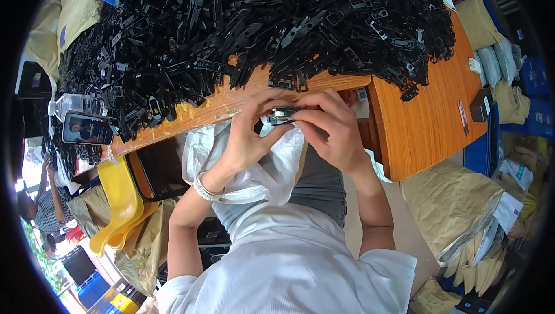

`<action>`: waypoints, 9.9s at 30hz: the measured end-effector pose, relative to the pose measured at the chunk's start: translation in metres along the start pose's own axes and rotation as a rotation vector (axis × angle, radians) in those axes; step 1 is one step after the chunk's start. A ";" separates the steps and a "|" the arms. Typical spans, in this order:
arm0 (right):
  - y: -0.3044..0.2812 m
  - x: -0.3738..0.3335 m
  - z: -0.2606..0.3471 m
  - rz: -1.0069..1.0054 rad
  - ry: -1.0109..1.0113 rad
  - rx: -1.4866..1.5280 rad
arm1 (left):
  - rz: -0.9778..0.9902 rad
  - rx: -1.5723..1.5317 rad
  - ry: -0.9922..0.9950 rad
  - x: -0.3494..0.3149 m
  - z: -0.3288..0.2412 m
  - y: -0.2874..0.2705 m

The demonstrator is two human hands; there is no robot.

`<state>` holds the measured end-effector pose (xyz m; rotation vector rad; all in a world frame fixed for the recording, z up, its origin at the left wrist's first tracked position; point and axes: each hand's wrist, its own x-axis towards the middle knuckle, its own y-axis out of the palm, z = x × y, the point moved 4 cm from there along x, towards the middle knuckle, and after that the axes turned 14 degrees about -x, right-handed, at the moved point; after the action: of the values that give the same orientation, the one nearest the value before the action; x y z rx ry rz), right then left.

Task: Packaging small black plastic components from a large pile into a bag at a workstation.

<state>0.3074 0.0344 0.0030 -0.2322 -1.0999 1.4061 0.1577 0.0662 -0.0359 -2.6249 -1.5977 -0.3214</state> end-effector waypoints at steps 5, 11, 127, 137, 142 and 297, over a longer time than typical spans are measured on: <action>0.001 0.002 0.005 0.028 0.008 -0.021 | 0.029 -0.056 0.008 -0.004 -0.007 -0.005; 0.007 0.002 0.008 0.038 0.001 -0.018 | 0.045 0.002 0.016 -0.006 -0.020 -0.009; 0.071 0.003 0.012 0.313 0.313 0.688 | -0.280 -0.163 -0.487 -0.029 -0.053 -0.089; 0.058 0.009 0.031 0.372 0.055 0.591 | 0.046 0.228 -0.259 -0.028 -0.037 -0.058; 0.051 0.009 0.037 0.317 0.071 0.631 | -0.084 -0.222 -0.440 -0.033 -0.026 -0.065; 0.097 -0.001 0.007 0.135 0.583 0.755 | 0.535 1.414 0.365 0.051 -0.040 -0.110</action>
<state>0.2381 0.0522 -0.0627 -0.1492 -0.0479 1.6333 0.0774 0.1553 0.0068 -1.5686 -0.5079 0.2752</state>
